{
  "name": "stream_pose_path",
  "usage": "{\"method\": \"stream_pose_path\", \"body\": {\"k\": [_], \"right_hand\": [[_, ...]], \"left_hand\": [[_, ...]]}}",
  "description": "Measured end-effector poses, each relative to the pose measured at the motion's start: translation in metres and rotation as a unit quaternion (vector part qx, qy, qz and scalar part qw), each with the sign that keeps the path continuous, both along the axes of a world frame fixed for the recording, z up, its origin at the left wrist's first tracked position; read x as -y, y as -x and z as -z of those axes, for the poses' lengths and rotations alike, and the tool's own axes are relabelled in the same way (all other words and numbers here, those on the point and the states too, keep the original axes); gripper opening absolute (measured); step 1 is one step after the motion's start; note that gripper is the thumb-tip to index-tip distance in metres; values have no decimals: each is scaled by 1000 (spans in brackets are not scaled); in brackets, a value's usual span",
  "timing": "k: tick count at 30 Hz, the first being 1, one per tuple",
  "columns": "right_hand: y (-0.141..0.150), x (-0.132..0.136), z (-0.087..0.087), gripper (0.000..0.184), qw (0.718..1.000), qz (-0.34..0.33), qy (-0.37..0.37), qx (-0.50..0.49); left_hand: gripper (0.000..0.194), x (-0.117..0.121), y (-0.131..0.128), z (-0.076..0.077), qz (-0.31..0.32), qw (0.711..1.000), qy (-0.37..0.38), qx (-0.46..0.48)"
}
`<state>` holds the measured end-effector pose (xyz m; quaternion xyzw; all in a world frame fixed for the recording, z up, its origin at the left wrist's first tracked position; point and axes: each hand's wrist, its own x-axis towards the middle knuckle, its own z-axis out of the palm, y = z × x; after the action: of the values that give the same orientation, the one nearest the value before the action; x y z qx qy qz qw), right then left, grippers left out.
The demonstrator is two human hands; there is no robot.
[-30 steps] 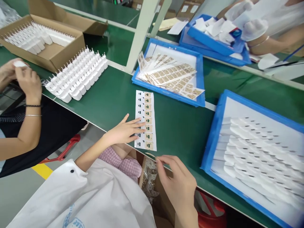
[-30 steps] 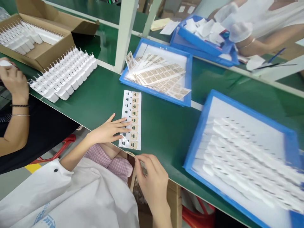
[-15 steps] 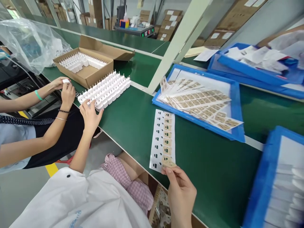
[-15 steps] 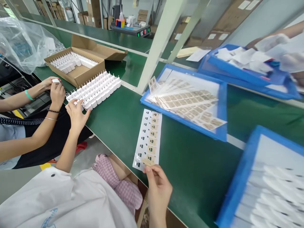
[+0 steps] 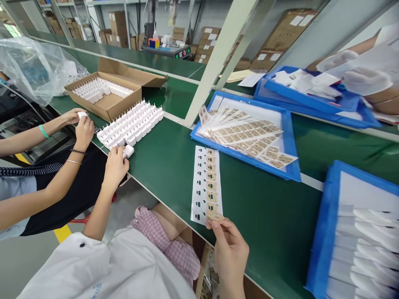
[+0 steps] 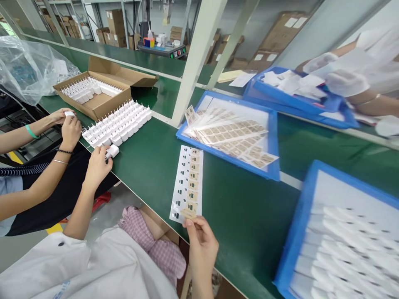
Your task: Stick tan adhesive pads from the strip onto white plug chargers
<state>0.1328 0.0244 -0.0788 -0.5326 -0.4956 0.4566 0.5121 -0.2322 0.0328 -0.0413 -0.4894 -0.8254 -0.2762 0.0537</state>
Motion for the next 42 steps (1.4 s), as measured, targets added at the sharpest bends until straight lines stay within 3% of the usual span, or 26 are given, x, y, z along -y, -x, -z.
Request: {"method": "stream_pose_path", "body": {"k": [4,7,10,12,14,16,18,20,22,30,33,35,37,40,42], "right_hand": [[-3,-1,5,40,1000,-12,15,-2],[-1,-5,3,46,999,16,17,-30],[6,-2,-12,46,997,64,6,-53],[12,9,-32,41,994,83,-8,-76],[19,24,-55,36,992,63,-24,-111],[25,41,-78,35,990,1,-28,-140],[29,55,-95,37,985,-50,-18,-162],[29,65,-103,37,980,-69,-13,-189],[27,73,-106,36,976,-60,-19,-208],[18,84,-102,38,987,-18,-20,-155],[17,83,-98,36,990,3,-55,-129],[18,82,-96,32,989,42,-87,-113],[23,81,-96,28,986,85,-105,-99],[33,75,-96,22,978,143,-126,-82],[38,67,-94,19,964,206,-160,-57]], "left_hand": [[48,-11,3,-5,8,999,15,33],[37,-24,6,-11,28,997,1,71],[30,-20,-9,-20,117,985,-16,127],[33,-7,-37,-23,205,963,-27,174],[34,11,-75,-24,307,920,-50,239],[36,27,-116,-25,451,807,-108,367],[39,37,-151,-29,539,704,-126,445],[41,39,-175,-33,588,655,-113,461],[44,37,-189,-37,619,638,-101,446],[48,35,-200,-44,662,614,-77,424],[48,36,-202,-40,648,639,-74,408],[48,37,-208,-33,625,665,-89,399],[46,38,-220,-23,587,673,-126,432],[46,44,-242,-12,528,617,-180,555],[46,49,-253,-10,524,576,-152,609]]}}
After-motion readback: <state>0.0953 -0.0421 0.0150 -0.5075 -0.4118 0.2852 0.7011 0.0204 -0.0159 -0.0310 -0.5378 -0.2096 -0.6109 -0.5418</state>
